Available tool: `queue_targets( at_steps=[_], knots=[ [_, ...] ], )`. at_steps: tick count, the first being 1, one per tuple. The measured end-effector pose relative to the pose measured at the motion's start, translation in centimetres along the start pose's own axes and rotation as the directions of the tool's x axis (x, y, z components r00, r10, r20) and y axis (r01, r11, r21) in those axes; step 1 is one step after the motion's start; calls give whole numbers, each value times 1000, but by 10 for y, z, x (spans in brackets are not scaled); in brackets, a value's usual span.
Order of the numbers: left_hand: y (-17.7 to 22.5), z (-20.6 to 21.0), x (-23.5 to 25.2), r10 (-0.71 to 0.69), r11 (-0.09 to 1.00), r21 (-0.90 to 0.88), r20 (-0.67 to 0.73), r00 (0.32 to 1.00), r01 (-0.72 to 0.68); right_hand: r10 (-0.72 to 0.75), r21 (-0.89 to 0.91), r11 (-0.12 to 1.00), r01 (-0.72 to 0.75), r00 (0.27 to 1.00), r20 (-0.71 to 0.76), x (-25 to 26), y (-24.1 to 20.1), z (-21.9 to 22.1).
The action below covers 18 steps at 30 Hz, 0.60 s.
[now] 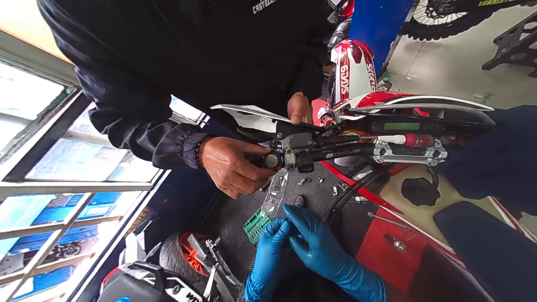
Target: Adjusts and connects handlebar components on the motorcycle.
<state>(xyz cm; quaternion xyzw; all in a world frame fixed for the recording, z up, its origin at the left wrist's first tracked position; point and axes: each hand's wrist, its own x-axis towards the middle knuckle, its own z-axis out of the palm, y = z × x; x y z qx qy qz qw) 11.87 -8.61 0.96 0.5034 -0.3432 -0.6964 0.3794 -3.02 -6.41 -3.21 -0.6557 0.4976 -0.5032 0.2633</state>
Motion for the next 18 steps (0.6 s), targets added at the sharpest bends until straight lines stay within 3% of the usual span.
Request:
queue_targets(
  at_steps=[5, 9, 12, 14, 18],
  knots=[
    [4, -1, 0, 7, 1000, -19, 16, 1000, -7, -27, 51, 998, 34, 992, -127, 4, -3, -25],
    [7, -2, 9, -26, 998, -54, 53, 998, 29, 261, 307, 924, -225, 962, -78, 6, 9, -34],
    [5, 0, 16, -71, 992, -99, 36, 997, 74, 305, 344, 896, -282, 952, -14, 7, 16, -45],
    [2, 0, 16, -62, 998, -12, 21, 998, 62, 266, 310, 915, -258, 964, 15, 5, 17, -45],
    [-13, 1, 3, 5, 932, 359, 117, 993, -47, 223, 245, 937, -249, 966, 131, -16, 11, -42]
  ],
)
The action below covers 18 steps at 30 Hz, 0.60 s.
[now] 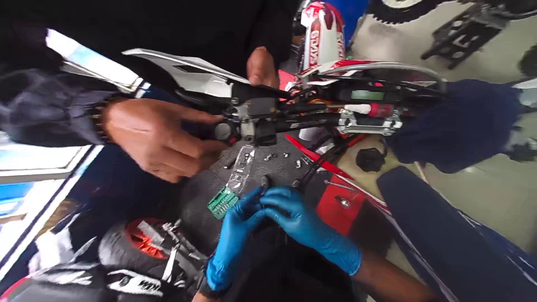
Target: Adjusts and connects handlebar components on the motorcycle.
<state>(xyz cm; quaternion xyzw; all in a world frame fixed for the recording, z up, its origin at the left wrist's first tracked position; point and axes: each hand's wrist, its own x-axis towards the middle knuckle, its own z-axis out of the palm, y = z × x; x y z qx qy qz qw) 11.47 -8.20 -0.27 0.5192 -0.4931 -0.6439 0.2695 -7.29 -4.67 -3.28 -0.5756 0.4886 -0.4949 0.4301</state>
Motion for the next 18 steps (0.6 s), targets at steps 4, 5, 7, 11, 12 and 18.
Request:
queue_targets(
  at_steps=[4, 5, 7, 11, 12, 18],
  knots=[
    [-12, -6, -22, 19, 908, 413, 135, 991, -73, 89, -65, 995, -76, 972, 219, -22, -8, -2],
    [-15, -7, -27, 5, 870, 486, 173, 985, -89, 123, -86, 991, -103, 955, 269, -28, -12, -2],
    [-24, -4, -38, -16, 816, 567, 221, 975, -115, 155, -119, 985, -123, 939, 306, -42, -15, 3],
    [-33, 10, -50, -72, 949, 316, 232, 970, -5, 211, -102, 975, -197, 965, 155, -62, -22, 2],
    [-35, 15, -53, -88, 971, 237, 246, 965, 28, 233, -107, 969, -221, 966, 112, -67, -26, 1],
    [-43, 39, -61, -108, 981, 190, 392, 913, 35, 244, -229, 950, -214, 963, 112, -92, -45, -23]
  ],
)
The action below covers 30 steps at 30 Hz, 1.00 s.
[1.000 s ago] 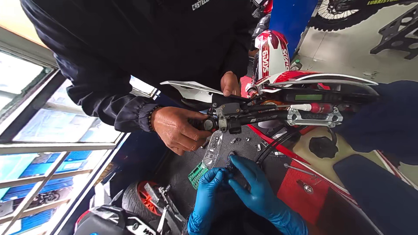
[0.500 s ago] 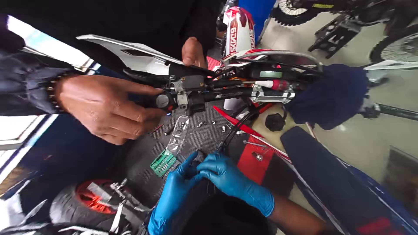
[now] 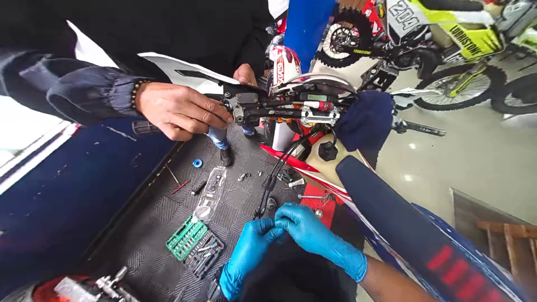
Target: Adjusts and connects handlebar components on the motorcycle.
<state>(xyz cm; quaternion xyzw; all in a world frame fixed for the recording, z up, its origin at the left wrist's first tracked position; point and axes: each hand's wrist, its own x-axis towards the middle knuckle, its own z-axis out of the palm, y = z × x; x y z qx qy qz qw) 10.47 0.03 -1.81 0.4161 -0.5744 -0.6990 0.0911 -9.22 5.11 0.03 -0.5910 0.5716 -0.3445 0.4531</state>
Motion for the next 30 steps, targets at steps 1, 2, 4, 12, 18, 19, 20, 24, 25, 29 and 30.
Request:
queue_targets(
  at_steps=[1, 2, 4, 12, 18, 19, 20, 24, 25, 29, 30],
  knots=[
    [5, 0, 1, 7, 1000, -4, 8, 1000, -7, -23, -49, 999, 20, 998, -58, 3, -2, -14],
    [11, -2, 3, 12, 1000, -16, 6, 1000, -12, -64, -144, 989, 39, 983, -170, 11, -6, -37],
    [25, -7, 5, 21, 996, -81, -26, 999, -23, -205, -426, 905, 18, 894, -398, 42, -13, -109],
    [66, -27, 22, 411, 882, -152, -216, 886, -447, -207, -746, 654, -127, 918, -338, 139, 8, -242],
    [86, -36, 26, 671, 633, -265, -282, 686, -728, -343, -466, 871, 154, 870, -353, 102, -13, -211],
    [88, -36, 23, 663, 596, -290, -348, 662, -749, -321, -246, 936, 252, 897, -303, 87, -22, -183],
    [91, -36, 20, 626, 565, -319, -435, 648, -761, -291, 11, 954, 299, 936, -200, 73, -28, -149],
    [85, -47, 2, 414, 396, -509, -644, 643, -764, -198, 531, 847, 31, 944, 262, 64, -32, -19],
    [79, -49, -6, 366, 372, -535, -667, 650, -759, -150, 539, 841, -38, 942, 301, 67, -32, 2],
    [55, -65, -38, 219, 332, -515, -773, 595, -790, -84, 602, 764, -231, 890, 448, 77, -39, 59],
    [49, -68, -46, 187, 330, -496, -800, 571, -803, -72, 612, 737, -285, 868, 491, 75, -42, 70]
  ],
)
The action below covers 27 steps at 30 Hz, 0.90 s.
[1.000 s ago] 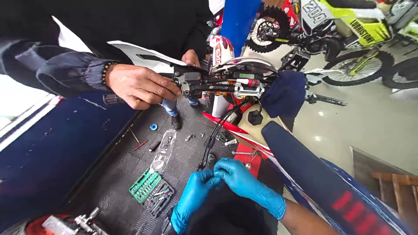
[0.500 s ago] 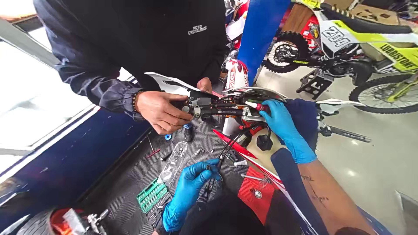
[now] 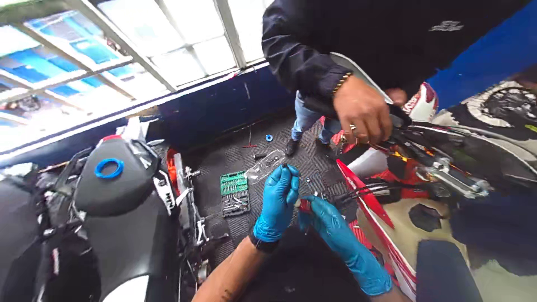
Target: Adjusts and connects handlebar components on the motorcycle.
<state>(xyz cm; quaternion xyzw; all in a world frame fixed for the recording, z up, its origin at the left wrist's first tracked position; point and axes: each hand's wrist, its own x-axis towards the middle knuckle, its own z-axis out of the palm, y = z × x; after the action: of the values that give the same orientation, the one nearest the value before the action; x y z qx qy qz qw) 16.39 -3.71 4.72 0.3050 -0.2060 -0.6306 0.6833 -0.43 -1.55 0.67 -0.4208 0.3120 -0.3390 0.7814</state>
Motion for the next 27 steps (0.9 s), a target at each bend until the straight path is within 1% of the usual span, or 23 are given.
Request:
queue_targets(
  at_steps=[2, 3, 5, 6, 7, 9, 10, 11, 12, 13, 15, 16, 17, 18, 20, 21, 22, 23, 24, 26, 27],
  knots=[
    [13, -15, -7, 49, 998, 30, -89, 995, -46, 46, 56, 997, -46, 999, -11, 9, 7, 22],
    [19, -22, -10, 70, 997, 43, -137, 988, -65, 26, 40, 999, -25, 999, -37, 13, 10, 32],
    [31, -35, -15, 99, 995, 50, -221, 970, -90, -76, -73, 995, 71, 995, -61, 22, 15, 48],
    [36, -42, -18, 107, 994, 44, -247, 963, -99, -93, -112, 990, 87, 994, -54, 26, 18, 53],
    [40, -48, -21, 114, 994, 30, -264, 958, -109, -56, -129, 990, 50, 997, -44, 30, 19, 57],
    [46, -59, -27, 126, 991, -9, -279, 952, -134, 88, -121, 989, -89, 996, -16, 35, 21, 66],
    [49, -64, -29, 130, 989, -27, -290, 948, -144, 123, -105, 987, -123, 992, -5, 37, 22, 72],
    [52, -68, -31, 131, 988, -39, -310, 942, -150, 105, -110, 988, -106, 994, -8, 39, 24, 78],
    [55, -72, -33, 132, 987, -46, -333, 934, -155, 35, -160, 986, -39, 999, -29, 39, 27, 85],
    [58, -75, -34, 132, 986, -50, -353, 926, -159, -77, -255, 965, 64, 996, -43, 40, 30, 92],
    [64, -82, -35, 124, 984, -71, -386, 914, -163, -288, -439, 861, 257, 958, -6, 42, 39, 100],
    [66, -85, -36, 117, 983, -84, -397, 910, -163, -355, -490, 811, 320, 935, 23, 44, 43, 102],
    [69, -87, -37, 113, 982, -95, -401, 909, -164, -376, -510, 789, 343, 926, 40, 45, 45, 103],
    [71, -88, -37, 115, 981, -100, -398, 910, -168, -346, -502, 803, 322, 937, 48, 46, 43, 105],
    [73, -90, -38, 128, 978, -102, -393, 910, -181, -165, -452, 876, 169, 985, 49, 46, 36, 107],
    [73, -91, -39, 135, 977, -102, -390, 911, -188, -72, -383, 920, 80, 997, 34, 46, 34, 109],
    [74, -91, -39, 140, 976, -103, -390, 910, -194, -24, -335, 942, 27, 1000, 13, 47, 33, 111],
    [74, -91, -39, 145, 975, -102, -392, 909, -199, -45, -327, 944, 41, 999, -4, 47, 33, 113],
    [75, -92, -39, 150, 974, -101, -396, 906, -205, -125, -358, 927, 115, 992, -4, 47, 34, 115],
    [78, -92, -40, 150, 974, -97, -407, 901, -206, -317, -430, 851, 301, 948, 35, 47, 42, 114],
    [79, -91, -40, 145, 974, -99, -418, 897, -204, -364, -437, 831, 344, 931, 42, 48, 43, 114]
  ],
)
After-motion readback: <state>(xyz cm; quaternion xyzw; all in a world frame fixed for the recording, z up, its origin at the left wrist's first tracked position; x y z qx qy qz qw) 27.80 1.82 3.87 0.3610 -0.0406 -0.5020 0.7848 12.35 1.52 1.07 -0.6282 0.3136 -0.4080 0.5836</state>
